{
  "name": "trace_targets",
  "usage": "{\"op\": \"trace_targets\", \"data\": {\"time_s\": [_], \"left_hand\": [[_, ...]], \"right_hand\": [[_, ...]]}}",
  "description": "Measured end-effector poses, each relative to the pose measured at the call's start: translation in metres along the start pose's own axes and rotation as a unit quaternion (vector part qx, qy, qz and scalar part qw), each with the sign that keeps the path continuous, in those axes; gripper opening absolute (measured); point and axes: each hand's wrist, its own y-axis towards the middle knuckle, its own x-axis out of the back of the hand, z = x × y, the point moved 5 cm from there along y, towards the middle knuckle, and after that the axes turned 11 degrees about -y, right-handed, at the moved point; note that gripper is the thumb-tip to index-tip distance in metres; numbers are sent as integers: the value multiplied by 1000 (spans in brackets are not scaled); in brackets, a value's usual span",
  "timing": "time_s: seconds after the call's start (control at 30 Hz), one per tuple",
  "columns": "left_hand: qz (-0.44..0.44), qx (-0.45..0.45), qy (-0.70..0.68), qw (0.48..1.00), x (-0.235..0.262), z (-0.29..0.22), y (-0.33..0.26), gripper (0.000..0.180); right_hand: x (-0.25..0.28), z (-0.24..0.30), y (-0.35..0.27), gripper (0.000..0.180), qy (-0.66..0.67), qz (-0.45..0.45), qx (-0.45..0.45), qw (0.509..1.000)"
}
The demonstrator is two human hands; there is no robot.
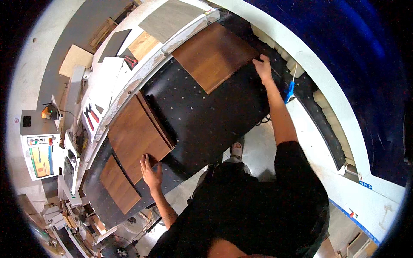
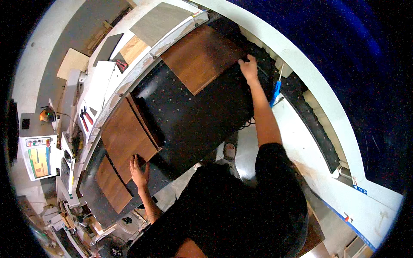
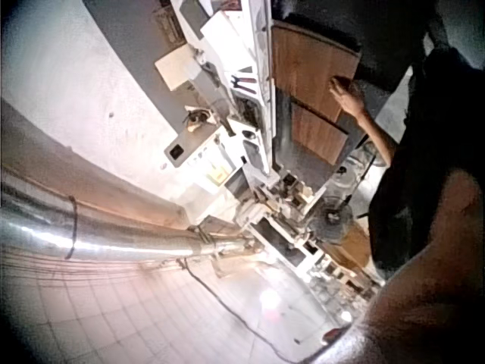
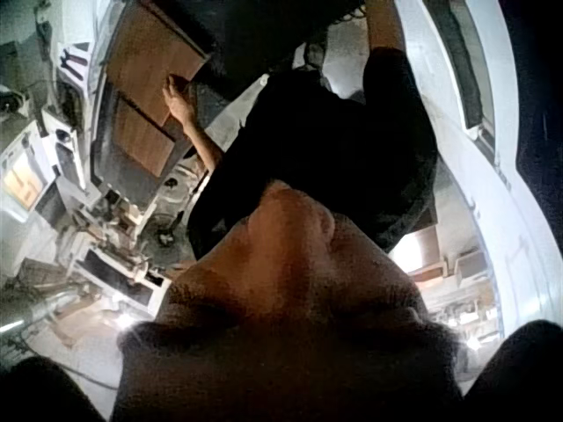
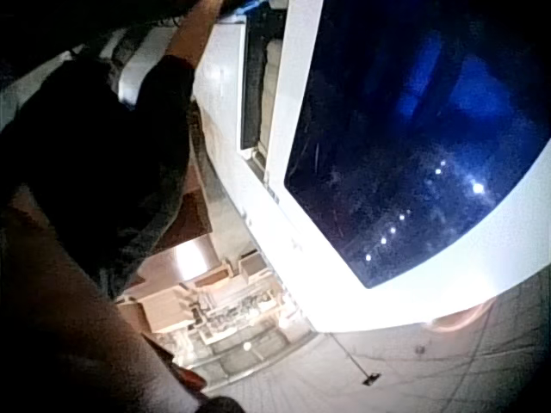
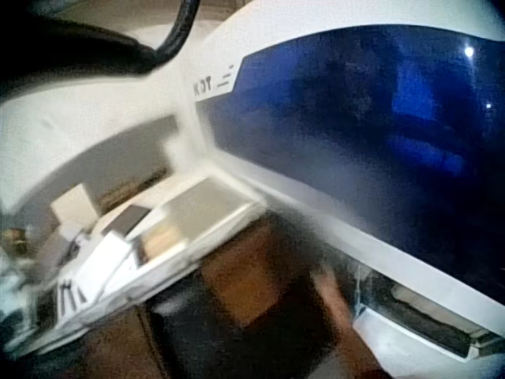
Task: The person picks up wood panels from a work table, uses a pressurized air tool to clean a panel, and stacks them on the floor and on a cardboard surface.
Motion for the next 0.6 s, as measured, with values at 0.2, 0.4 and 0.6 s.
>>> {"op": "trace_targets", "data": {"time_s": [0.2,0.4,0.6], "left_hand": [[11,36,-31,999,7,6,-17,74],[19,31,-44,998,10,11,-20,75],[20,1,-76,997,19,17,-21,78]], "right_hand": [[-31,10,14,67,138,112,-104,979],[-16,10,-54,46,-48,-45,40,997],[8,35,-201,35,-31,-37,124,991]]}}
